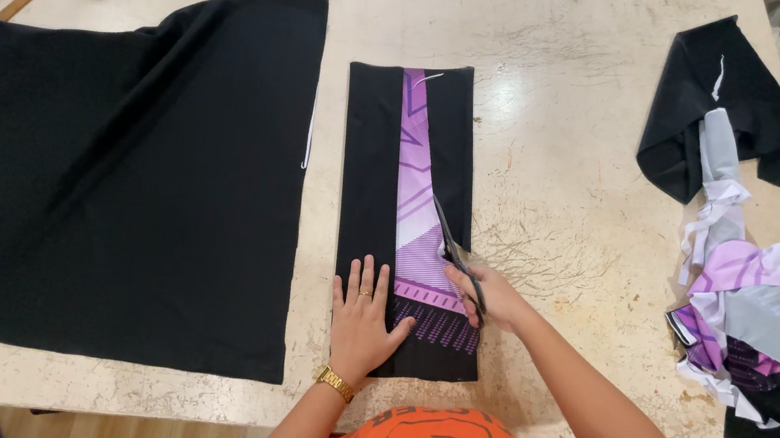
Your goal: Cutting fabric along a printed pattern using scissors, folding the pieces, and tying them into a bundle
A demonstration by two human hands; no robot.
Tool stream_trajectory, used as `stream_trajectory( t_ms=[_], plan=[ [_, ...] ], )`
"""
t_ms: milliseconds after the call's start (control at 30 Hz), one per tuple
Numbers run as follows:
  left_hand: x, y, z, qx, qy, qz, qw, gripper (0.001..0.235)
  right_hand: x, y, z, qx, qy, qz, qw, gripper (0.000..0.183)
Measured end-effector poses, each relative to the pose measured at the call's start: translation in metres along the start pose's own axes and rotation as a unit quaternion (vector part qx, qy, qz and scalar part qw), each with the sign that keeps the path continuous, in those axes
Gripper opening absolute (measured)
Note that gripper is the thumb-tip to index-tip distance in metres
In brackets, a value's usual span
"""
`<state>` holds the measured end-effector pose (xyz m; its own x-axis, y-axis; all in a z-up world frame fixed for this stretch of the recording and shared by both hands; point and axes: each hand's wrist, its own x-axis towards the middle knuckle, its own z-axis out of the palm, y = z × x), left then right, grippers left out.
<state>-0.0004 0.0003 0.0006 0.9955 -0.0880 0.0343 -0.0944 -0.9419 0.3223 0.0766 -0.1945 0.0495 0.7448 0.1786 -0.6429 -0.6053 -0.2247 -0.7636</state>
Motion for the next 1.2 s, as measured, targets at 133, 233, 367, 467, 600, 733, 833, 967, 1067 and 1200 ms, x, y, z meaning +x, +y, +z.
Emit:
stream_trajectory(
  t_ms=[133, 233, 367, 467, 600, 733, 833, 967, 1067, 1200],
  plan=[
    [0.001, 0.0, 0.001, 0.009, -0.005, 0.001, 1.0, 0.086, 0.027, 0.022, 0.004, 0.034, 0.013, -0.023, 0.999, 0.043],
    [0.0, -0.001, 0.0, 0.002, -0.004, 0.002, 1.0, 0.086, 0.039, 0.037, 0.006, 0.032, 0.021, -0.025, 0.999, 0.043],
    [0.001, -0.001, 0.0, -0.005, 0.0, 0.003, 1.0, 0.086, 0.013, -0.003, 0.014, 0.053, 0.016, 0.008, 0.998, 0.046],
    [0.001, 0.0, -0.002, -0.002, 0.002, 0.004, 1.0, 0.087, 0.032, 0.001, 0.012, 0.07, 0.016, 0.02, 0.997, 0.049],
    [0.001, -0.002, 0.0, 0.016, 0.031, 0.016, 0.999, 0.086, 0.037, -0.017, 0.015, 0.024, -0.009, 0.025, 0.999, 0.048],
    [0.001, -0.003, 0.0, 0.025, 0.066, 0.026, 0.997, 0.085, 0.039, -0.016, 0.016, 0.013, -0.025, 0.025, 0.999, 0.04],
    [0.002, -0.004, 0.003, 0.033, 0.055, 0.023, 0.998, 0.086, 0.028, -0.042, 0.02, 0.014, -0.025, 0.075, 0.997, 0.042],
    [0.001, -0.004, 0.003, 0.043, 0.056, 0.024, 0.997, 0.087, 0.048, -0.045, 0.021, 0.044, -0.042, 0.077, 0.995, 0.047],
    [0.002, -0.005, 0.004, 0.047, 0.06, 0.025, 0.997, 0.087, 0.057, -0.046, 0.023, 0.045, -0.036, 0.058, 0.997, 0.045],
    [0.003, -0.005, 0.004, 0.052, 0.06, 0.027, 0.996, 0.087, 0.057, -0.049, 0.024, 0.006, -0.008, 0.047, 0.999, 0.042]
  ],
)
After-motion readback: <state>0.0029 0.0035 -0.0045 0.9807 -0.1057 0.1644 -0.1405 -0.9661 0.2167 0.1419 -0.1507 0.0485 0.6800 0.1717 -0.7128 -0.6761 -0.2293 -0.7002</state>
